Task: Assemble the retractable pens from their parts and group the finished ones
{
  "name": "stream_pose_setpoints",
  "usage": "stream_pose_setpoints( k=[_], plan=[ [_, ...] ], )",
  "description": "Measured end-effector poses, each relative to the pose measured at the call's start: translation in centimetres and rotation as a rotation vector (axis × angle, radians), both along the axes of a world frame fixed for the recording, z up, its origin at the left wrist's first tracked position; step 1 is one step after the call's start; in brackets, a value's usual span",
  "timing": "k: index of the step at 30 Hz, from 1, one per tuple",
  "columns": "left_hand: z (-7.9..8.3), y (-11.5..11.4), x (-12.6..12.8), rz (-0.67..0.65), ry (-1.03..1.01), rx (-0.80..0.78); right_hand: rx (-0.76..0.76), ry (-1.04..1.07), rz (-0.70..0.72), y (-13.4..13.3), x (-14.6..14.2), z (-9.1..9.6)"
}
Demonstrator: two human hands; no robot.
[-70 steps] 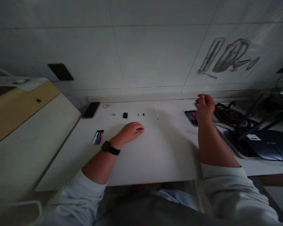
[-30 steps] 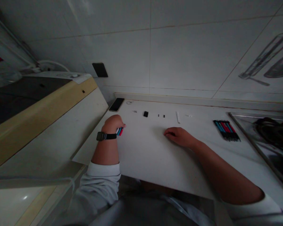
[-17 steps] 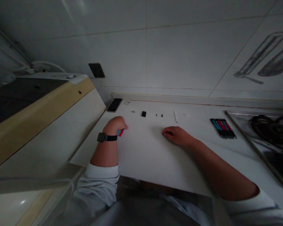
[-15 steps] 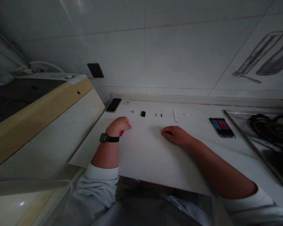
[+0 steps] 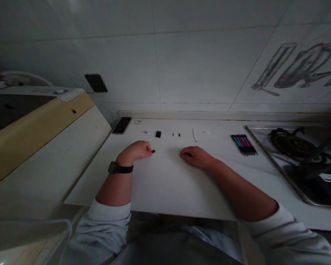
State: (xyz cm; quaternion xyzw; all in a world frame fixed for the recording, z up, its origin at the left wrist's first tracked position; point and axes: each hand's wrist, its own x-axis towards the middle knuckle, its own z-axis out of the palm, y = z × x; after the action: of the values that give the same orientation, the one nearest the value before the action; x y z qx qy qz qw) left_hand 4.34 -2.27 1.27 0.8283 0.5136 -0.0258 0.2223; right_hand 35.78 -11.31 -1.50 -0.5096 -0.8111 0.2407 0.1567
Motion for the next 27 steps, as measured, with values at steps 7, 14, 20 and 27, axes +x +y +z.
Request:
stream_pose_setpoints(
  k=[7, 14, 20, 27],
  plan=[
    [-0.8, -2.9, 5.6, -0.279, -0.379, 0.197, 0.040, 0.137, -0.062, 0.1, -0.1, -0.8],
    [-1.5, -4.0, 7.7, -0.345, -0.509, 0.277, 0.099, 0.136, 0.029, 0.0, -0.4, -0.4],
    [-1.9, -3.6, 7.6, -0.229, -0.774, 0.116, 0.152, 0.206, -0.016, 0.2, -0.2, -0.7],
    [-1.9, -3.9, 8.3, -0.190, -0.890, 0.063, 0.114, 0.292, -0.018, -0.1, -0.5, -0.4]
  ],
)
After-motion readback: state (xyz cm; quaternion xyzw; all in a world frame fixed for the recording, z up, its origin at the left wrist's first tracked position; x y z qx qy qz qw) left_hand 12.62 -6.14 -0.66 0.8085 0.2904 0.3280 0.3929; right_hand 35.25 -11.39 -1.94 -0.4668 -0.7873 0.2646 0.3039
